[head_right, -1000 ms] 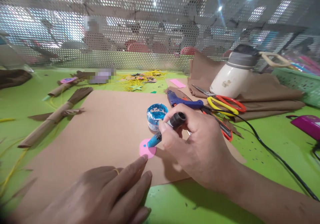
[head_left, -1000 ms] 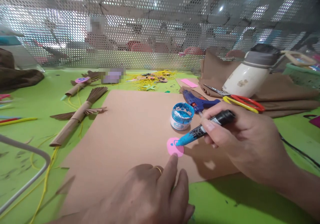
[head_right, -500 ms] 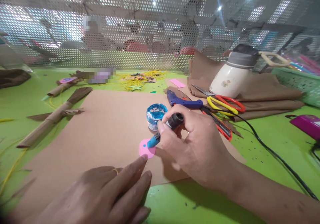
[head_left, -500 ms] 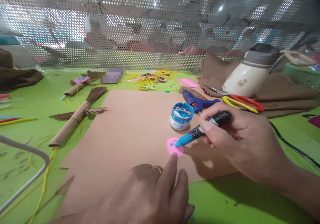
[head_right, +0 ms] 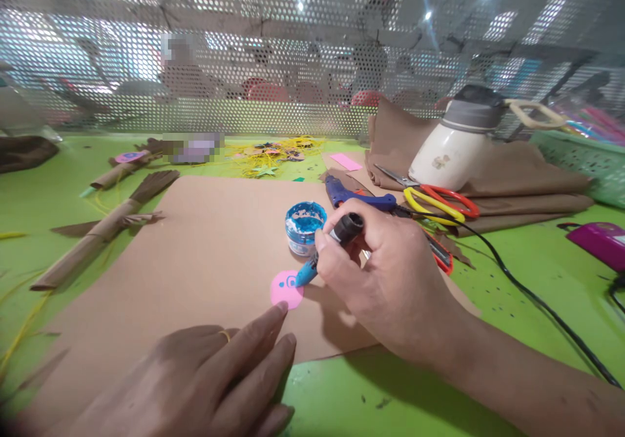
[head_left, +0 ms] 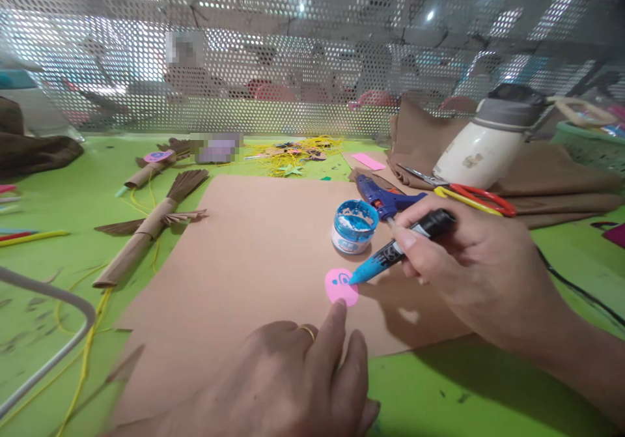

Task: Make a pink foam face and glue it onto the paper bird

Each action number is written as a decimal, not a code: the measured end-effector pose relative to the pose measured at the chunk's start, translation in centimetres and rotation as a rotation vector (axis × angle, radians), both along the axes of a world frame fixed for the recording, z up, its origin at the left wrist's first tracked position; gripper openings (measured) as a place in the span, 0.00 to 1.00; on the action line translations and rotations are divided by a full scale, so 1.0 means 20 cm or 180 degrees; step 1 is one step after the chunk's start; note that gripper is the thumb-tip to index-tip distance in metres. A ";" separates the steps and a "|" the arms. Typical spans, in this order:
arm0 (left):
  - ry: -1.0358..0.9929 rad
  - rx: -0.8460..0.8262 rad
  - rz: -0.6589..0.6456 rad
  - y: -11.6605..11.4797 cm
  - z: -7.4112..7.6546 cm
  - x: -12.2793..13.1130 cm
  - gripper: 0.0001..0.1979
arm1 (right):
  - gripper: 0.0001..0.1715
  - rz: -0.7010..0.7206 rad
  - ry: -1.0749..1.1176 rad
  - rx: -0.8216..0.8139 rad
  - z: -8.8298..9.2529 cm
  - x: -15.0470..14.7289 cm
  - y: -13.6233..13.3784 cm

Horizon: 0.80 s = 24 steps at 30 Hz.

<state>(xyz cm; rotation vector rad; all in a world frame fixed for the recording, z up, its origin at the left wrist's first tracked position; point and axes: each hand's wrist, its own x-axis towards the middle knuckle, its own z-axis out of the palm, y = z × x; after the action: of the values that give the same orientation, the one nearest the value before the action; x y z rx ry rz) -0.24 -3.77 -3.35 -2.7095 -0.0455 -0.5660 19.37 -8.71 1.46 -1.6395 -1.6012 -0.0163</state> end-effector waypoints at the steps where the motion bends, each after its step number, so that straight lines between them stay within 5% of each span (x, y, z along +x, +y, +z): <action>1: 0.0009 -0.0001 0.0002 0.00 0.00 0.00 0.12 | 0.08 -0.0027 0.0009 -0.0015 0.00 0.00 0.00; 15: -0.0059 -0.0026 0.0025 -0.02 -0.01 0.00 0.13 | 0.07 -0.0075 0.0163 0.0061 -0.01 0.00 -0.01; 20: -0.0117 -0.0041 0.0429 -0.04 -0.01 0.00 0.15 | 0.06 -0.0045 0.0225 0.0063 0.00 -0.02 0.00; 24: 0.0048 -0.0005 0.0051 -0.02 0.01 0.01 0.13 | 0.04 0.0028 0.0232 0.0002 0.00 -0.02 -0.01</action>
<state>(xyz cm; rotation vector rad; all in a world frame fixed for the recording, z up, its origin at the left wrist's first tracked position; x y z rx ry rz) -0.04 -4.11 -3.16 -2.7123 -0.0636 -0.5409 18.90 -8.83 1.40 -1.6144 -1.5530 0.0470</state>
